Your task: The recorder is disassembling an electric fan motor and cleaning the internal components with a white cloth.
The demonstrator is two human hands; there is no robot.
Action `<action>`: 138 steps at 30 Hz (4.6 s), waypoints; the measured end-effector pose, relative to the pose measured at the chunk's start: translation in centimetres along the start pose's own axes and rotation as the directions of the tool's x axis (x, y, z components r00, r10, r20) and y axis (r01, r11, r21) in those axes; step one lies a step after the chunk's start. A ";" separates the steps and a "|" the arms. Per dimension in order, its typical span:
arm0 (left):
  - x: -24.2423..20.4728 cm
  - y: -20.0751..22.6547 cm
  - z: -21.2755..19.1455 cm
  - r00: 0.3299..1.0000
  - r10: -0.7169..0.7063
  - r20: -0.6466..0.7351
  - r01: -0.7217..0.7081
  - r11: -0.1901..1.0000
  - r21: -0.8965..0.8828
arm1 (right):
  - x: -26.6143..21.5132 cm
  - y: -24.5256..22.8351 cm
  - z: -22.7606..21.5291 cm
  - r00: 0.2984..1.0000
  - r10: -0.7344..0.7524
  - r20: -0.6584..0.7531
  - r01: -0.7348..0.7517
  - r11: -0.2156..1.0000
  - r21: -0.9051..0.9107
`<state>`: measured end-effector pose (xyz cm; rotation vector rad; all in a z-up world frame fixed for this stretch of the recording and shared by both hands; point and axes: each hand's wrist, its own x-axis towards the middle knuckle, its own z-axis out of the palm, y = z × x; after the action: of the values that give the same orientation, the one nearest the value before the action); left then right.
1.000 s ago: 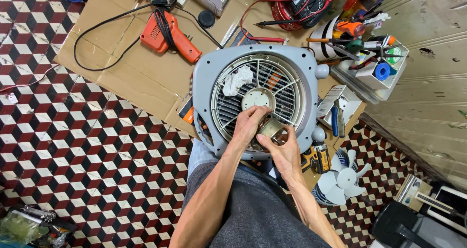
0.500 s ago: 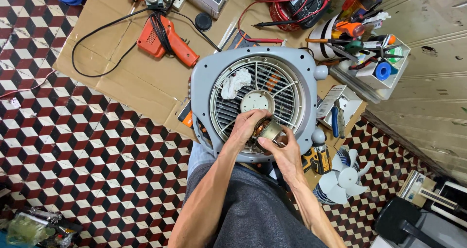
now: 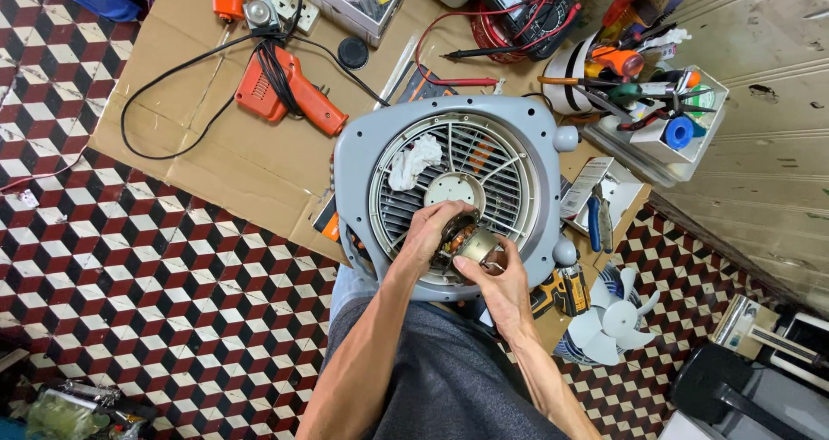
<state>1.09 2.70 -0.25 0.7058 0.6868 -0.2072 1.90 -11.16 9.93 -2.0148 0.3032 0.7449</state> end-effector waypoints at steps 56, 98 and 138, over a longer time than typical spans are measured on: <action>-1.8 1.6 1.1 0.990 -0.138 0.031 0.132 0.979 0.155 | 1.5 1.1 -0.5 0.996 0.079 0.031 -0.084 0.976 0.203; -0.8 -0.2 1.0 0.999 -0.051 0.009 0.050 0.995 0.090 | 0.9 1.0 -1.0 0.987 0.147 0.067 -0.160 0.954 0.255; -1.4 0.0 1.6 0.998 0.016 0.069 -0.014 0.999 -0.033 | 0.9 1.6 -0.9 0.998 0.031 0.045 -0.045 0.941 0.336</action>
<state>0.81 1.56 1.54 0.6697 0.6176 -0.2056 2.18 -12.65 8.61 -1.6720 0.4185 0.7029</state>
